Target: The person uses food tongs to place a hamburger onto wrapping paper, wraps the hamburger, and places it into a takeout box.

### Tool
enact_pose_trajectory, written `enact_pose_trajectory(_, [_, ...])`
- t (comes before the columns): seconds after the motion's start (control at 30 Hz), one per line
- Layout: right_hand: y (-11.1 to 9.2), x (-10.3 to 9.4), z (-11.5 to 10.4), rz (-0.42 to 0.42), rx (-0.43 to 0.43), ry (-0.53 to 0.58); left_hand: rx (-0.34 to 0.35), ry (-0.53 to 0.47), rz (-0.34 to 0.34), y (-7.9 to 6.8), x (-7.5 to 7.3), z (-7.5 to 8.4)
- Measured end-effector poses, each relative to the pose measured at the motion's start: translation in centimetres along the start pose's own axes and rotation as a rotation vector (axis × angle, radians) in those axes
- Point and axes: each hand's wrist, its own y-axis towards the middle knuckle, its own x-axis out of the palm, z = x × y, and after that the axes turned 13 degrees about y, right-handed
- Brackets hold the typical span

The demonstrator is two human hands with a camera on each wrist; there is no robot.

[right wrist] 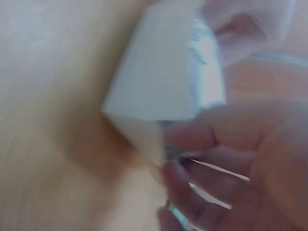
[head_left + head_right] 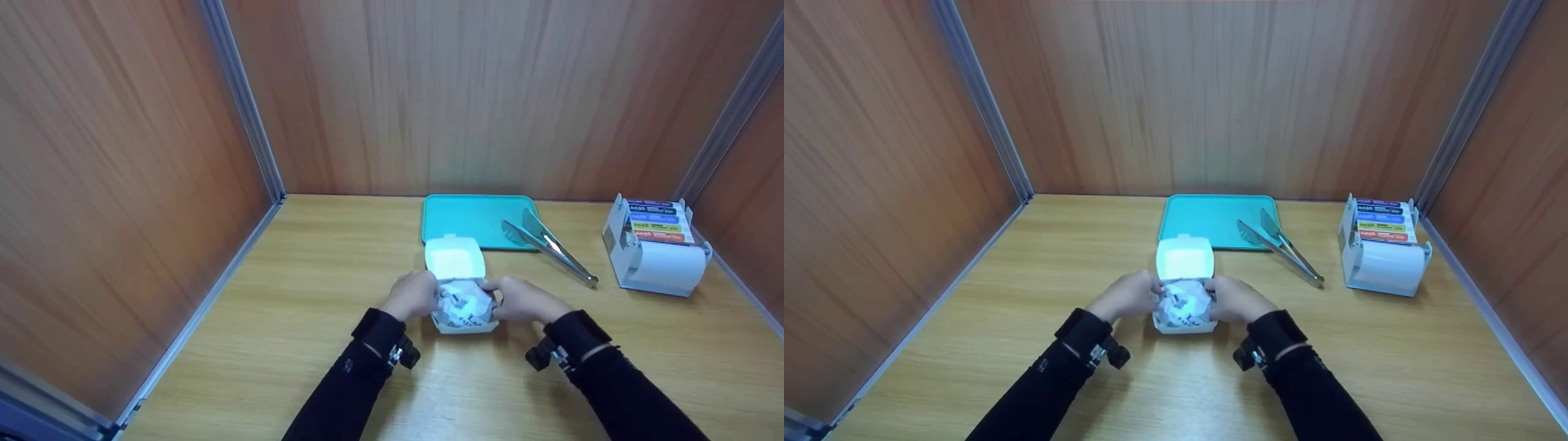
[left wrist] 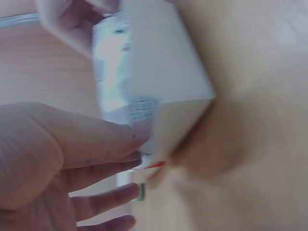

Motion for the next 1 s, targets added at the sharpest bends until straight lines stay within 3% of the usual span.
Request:
enact_pose_trajectory(0.1, [0.0,-1.6,0.0,0.036,0.009,0.063,-0.100,-0.109,-0.003,0.5,-1.6,-0.7])
enact_pose_trajectory(0.2, [0.6,-2.8,0.5,0.146,-0.007,0.134,-0.176,-0.216,0.044,1.3,-2.1,-1.8])
enact_pose_trajectory(0.3, [1.7,-2.9,1.2,0.199,0.017,0.262,-0.160,-0.329,0.010,1.9,-1.4,-2.7])
enact_pose_trajectory(0.4, [2.8,-2.2,2.0,0.183,0.088,0.444,-0.135,-0.544,-0.084,2.4,0.0,-3.1])
enact_pose_trajectory(0.47, [3.4,-1.5,2.5,0.154,0.116,0.566,-0.154,-0.691,-0.122,2.8,0.9,-2.9])
enact_pose_trajectory(0.57, [4.2,-0.6,2.9,0.103,0.126,0.710,-0.189,-0.866,-0.098,3.7,1.8,-2.3])
enact_pose_trajectory(0.7, [4.7,0.1,2.9,0.070,0.106,0.793,-0.228,-0.925,-0.078,4.1,2.1,-1.5])
enact_pose_trajectory(0.87, [4.2,0.0,2.7,0.069,0.100,0.807,-0.232,-0.916,-0.062,4.0,2.1,-1.4])
enact_pose_trajectory(1.0, [3.8,-0.4,2.6,0.095,0.041,0.801,-0.243,-0.935,-0.056,4.0,1.8,-1.6])
